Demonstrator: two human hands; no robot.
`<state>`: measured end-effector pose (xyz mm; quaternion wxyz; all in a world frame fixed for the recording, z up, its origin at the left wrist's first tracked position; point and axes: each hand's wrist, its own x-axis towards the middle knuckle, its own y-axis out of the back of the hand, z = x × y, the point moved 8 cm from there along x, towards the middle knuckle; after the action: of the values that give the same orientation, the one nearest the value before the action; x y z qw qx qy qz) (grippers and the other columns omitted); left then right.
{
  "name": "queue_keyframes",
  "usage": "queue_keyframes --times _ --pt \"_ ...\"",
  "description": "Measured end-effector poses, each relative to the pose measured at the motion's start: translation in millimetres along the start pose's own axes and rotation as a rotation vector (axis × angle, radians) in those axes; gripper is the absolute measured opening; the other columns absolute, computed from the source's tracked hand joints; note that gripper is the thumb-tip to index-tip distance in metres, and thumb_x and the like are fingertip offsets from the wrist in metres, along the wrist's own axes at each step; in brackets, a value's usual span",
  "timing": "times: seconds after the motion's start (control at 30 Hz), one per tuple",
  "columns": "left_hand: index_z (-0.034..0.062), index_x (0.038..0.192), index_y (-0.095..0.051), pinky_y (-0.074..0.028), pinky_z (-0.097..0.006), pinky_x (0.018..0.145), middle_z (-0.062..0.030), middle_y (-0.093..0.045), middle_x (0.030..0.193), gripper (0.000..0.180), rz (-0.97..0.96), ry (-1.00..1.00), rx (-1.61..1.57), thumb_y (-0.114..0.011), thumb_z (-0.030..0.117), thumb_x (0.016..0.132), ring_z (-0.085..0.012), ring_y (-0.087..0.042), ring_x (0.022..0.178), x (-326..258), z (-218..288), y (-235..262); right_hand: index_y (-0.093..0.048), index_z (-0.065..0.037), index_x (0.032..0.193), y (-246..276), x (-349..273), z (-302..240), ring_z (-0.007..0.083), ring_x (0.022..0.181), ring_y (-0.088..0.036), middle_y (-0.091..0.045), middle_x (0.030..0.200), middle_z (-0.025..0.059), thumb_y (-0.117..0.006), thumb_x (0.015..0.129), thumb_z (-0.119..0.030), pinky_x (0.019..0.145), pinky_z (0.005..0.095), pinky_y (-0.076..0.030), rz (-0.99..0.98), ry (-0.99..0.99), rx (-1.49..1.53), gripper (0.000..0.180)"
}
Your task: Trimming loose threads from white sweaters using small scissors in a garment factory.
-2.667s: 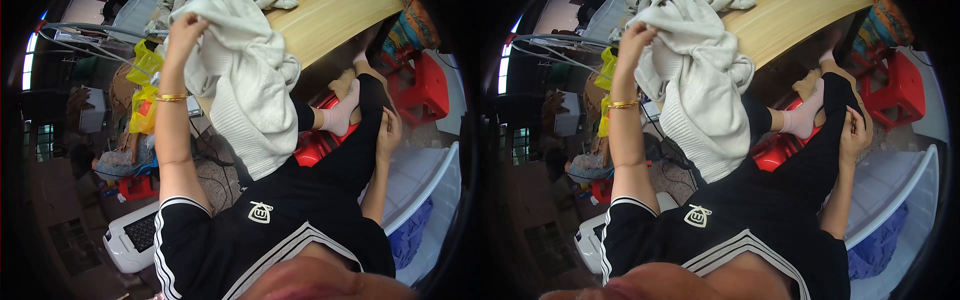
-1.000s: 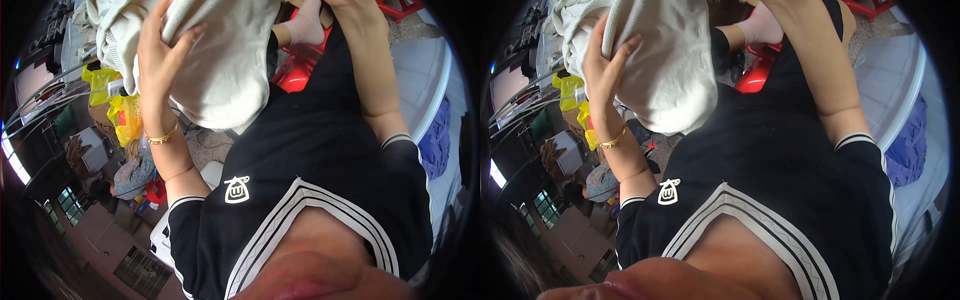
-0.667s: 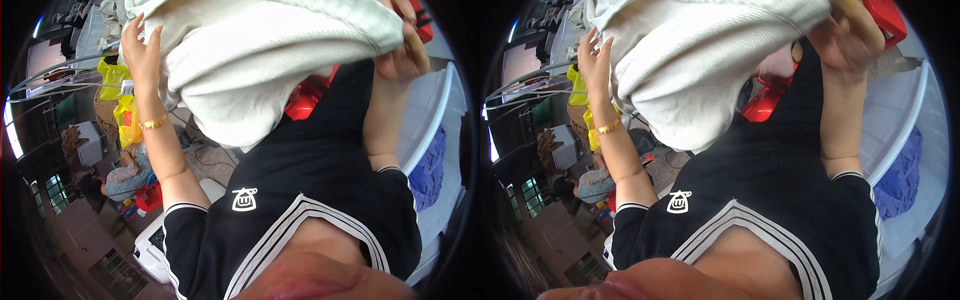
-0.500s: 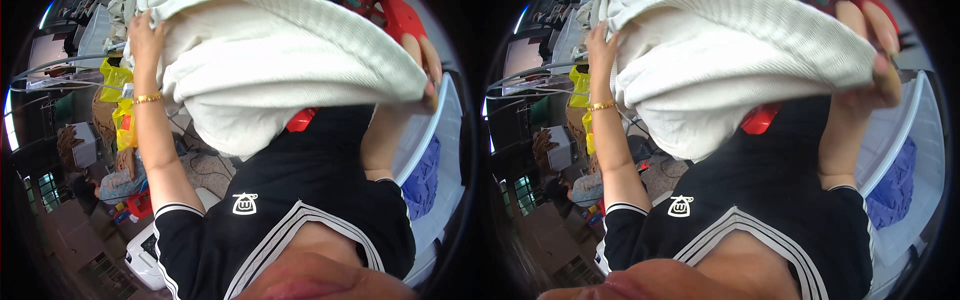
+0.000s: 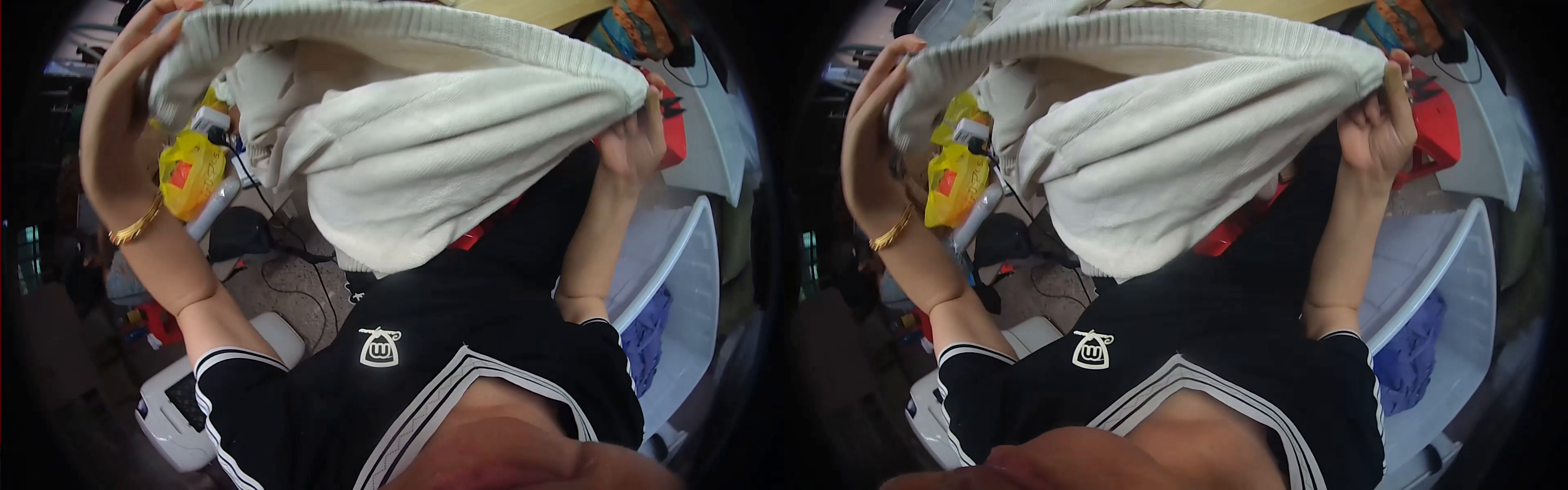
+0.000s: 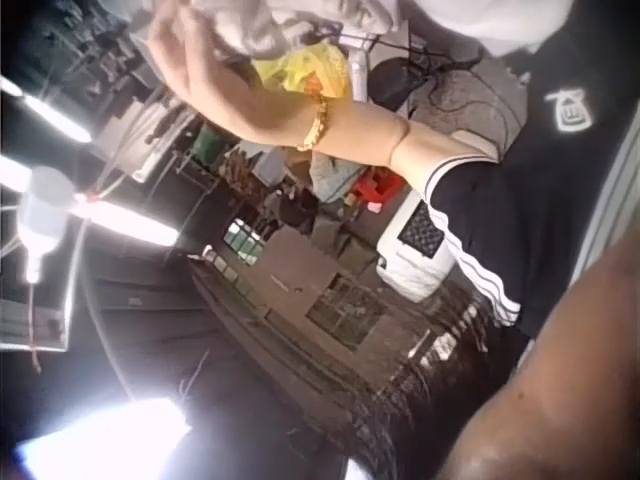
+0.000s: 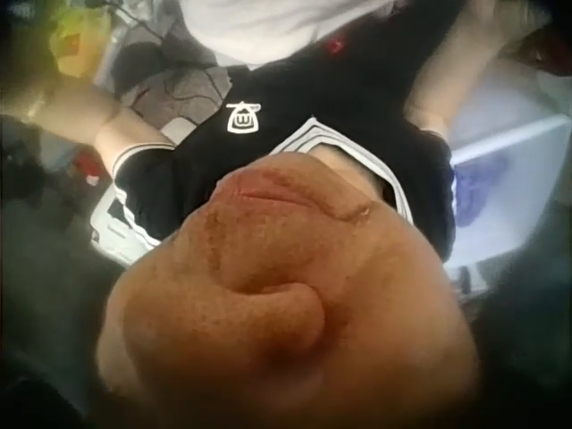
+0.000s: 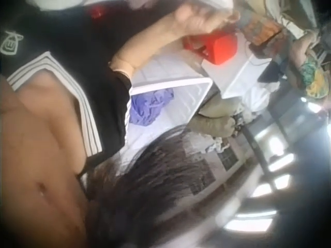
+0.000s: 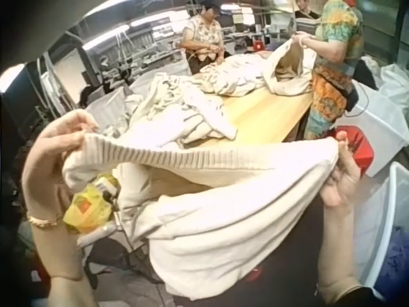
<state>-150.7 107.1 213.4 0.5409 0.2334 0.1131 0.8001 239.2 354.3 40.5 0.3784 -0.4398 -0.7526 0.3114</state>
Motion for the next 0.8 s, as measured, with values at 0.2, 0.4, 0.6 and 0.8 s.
queue_keyframes --times 0.2,0.4,0.6,0.8 --pt "-0.0115 0.145 -0.03 -0.049 -0.036 0.099 -0.0244 -0.055 0.129 0.099 -0.109 0.116 -0.326 -0.069 0.046 0.075 -0.0298 -0.062 0.113 -57 -24 -15 -0.06 -0.008 0.117 4 59 66 0.0024 0.054 -0.037 -0.053 0.078 -0.0072 -0.061 0.096 -0.008 0.044 0.0175 -0.025 -0.064 -0.07 -0.106 0.021" --pt "-0.001 0.141 -0.046 -0.043 -0.023 0.095 -0.0078 -0.063 0.117 0.068 -0.303 0.325 -0.245 -0.072 0.025 0.084 -0.0114 -0.059 0.107 -46 -95 -104 -0.063 0.0 0.113 -33 34 126 0.0157 0.079 -0.059 -0.061 0.094 0.0062 -0.064 0.093 -0.012 0.072 0.0259 -0.047 -0.234 0.146 -1.151 0.023" --pt "-0.0023 0.142 -0.041 -0.043 -0.023 0.096 -0.0084 -0.063 0.119 0.058 -0.297 0.262 -0.397 -0.062 0.006 0.089 -0.0115 -0.059 0.111 -51 -89 -142 -0.065 -0.001 0.118 -137 -35 124 0.0146 0.08 -0.06 -0.064 0.113 0.0126 -0.072 0.081 0.001 0.066 0.0234 -0.047 -0.568 0.385 -1.315 0.037" --pt "-0.0027 0.142 -0.04 -0.043 -0.024 0.098 -0.0099 -0.061 0.123 0.056 -0.22 0.282 -0.393 -0.059 0.003 0.09 -0.0128 -0.058 0.114 -54 -87 -152 -0.062 -0.003 0.126 -144 -52 157 0.008 0.074 -0.054 -0.062 0.119 0.0115 -0.073 0.08 0.002 0.06 0.0199 -0.041 -0.703 -0.069 -0.898 0.048"
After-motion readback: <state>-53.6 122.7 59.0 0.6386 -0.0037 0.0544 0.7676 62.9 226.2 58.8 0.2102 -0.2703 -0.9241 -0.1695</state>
